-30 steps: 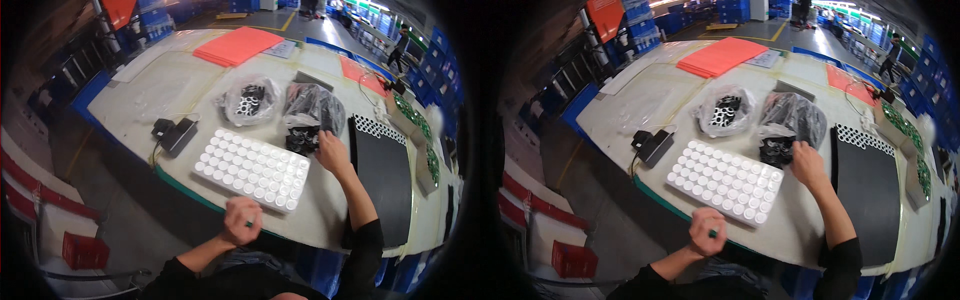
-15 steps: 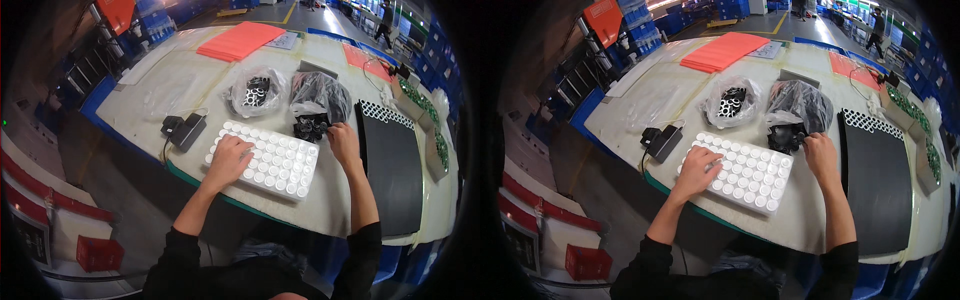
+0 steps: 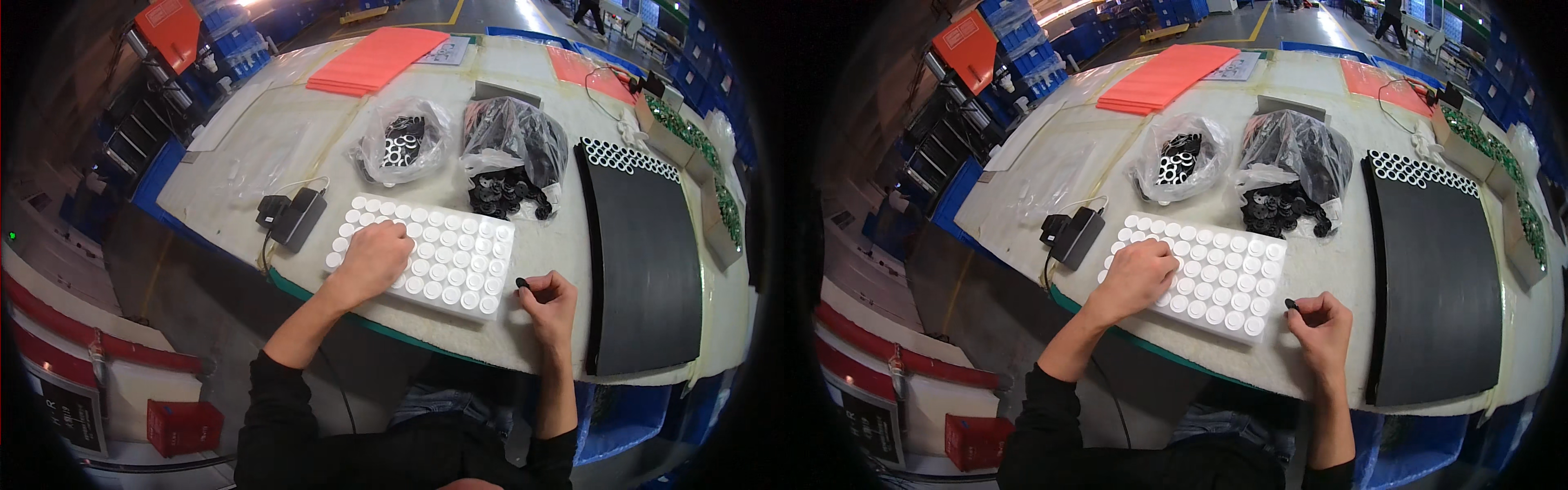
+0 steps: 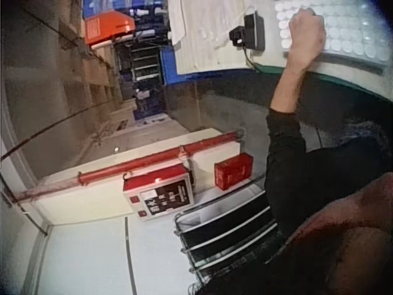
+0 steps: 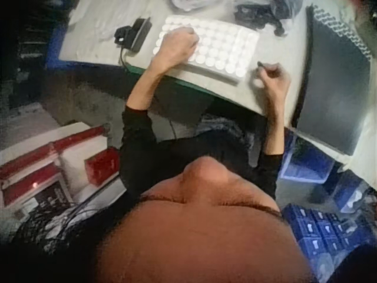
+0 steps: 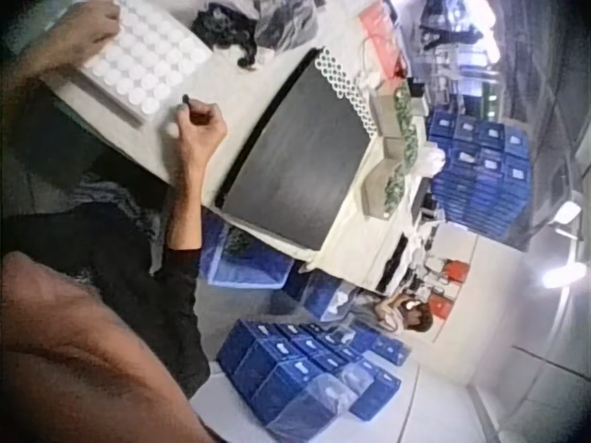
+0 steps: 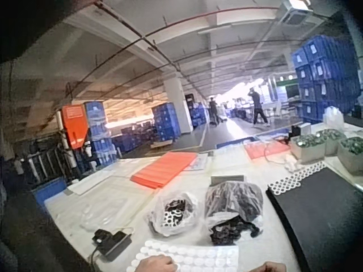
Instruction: Manually assembling small circular electronic components into specific positions on a larger panel and into white plastic grid trays.
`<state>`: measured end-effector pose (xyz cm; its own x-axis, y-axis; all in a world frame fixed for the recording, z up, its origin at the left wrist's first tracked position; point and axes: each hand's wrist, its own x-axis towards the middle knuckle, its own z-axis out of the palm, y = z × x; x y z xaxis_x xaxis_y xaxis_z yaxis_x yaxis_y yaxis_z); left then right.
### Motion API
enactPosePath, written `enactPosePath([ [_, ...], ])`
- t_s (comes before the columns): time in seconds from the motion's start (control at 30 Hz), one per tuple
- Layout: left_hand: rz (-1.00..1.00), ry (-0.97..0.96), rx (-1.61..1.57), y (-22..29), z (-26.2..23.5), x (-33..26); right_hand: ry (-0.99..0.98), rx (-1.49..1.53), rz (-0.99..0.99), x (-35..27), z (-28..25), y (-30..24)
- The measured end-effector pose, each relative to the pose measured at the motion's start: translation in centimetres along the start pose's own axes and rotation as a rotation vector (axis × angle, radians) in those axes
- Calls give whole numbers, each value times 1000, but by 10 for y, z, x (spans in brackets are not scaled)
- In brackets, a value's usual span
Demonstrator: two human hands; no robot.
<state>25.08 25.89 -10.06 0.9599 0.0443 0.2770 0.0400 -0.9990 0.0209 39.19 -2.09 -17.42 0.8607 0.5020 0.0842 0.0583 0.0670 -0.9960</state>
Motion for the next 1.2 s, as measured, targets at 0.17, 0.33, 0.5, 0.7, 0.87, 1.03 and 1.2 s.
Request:
enactPosePath([
  [0.17, 74, 8, 28, -2, -1, -2, 1, 68, 52, -4, 8, -13],
  [0.33, 113, 33, 55, -5, 0, -2, -33, 48, 92, -4, 7, -16],
  [0.5, 10, 22, -135, -6, -6, 3, -32, 102, 177, -5, 6, -17],
  [0.7, 55, 6, -19, -2, -1, 6, -30, 79, 40, -5, 8, -10],
  [0.87, 99, 50, 66, 1, 4, 11, -18, 143, 94, -4, 7, -11],
  [1.03, -98, 88, -210, -14, 6, 4, 14, 195, 109, -5, 8, -19],
  [1.2, -386, 231, -502, -10, -9, -6, -14, 221, 149, -6, 5, -19],
])
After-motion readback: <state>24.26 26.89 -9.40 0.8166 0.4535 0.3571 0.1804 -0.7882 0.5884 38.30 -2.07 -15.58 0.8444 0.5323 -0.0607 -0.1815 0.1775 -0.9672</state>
